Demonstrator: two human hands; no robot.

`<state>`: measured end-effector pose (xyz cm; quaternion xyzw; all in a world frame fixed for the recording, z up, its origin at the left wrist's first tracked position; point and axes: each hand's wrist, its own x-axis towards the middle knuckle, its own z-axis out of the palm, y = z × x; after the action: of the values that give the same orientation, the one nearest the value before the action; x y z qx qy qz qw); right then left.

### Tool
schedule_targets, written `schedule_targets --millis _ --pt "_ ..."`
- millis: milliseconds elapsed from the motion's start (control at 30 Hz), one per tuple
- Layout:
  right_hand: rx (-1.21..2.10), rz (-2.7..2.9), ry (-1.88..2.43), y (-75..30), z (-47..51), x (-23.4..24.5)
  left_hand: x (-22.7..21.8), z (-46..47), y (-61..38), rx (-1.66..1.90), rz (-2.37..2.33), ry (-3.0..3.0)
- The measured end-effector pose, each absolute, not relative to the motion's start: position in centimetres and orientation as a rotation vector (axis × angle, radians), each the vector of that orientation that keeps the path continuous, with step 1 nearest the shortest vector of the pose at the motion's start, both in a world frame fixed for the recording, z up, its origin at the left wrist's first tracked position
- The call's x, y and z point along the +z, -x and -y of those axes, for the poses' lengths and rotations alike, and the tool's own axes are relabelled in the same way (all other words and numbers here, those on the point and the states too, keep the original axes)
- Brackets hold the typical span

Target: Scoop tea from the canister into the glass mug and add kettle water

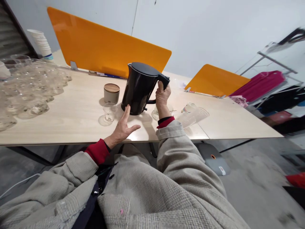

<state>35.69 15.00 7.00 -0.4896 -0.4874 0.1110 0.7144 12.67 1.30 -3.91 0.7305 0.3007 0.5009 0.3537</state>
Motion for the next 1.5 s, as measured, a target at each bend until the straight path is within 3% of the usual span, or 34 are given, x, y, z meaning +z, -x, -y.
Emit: schedule_targets --millis 1000,1500 --pt "0.349 1.053 1.085 -38.0 -24.6 7.5 -3.6 -0.6 -12.2 1.245 -0.696 -1.869" --pt "0.384 1.137 1.147 -39.3 -23.4 7.6 -4.0 -0.6 -12.1 1.258 -0.698 -1.939"
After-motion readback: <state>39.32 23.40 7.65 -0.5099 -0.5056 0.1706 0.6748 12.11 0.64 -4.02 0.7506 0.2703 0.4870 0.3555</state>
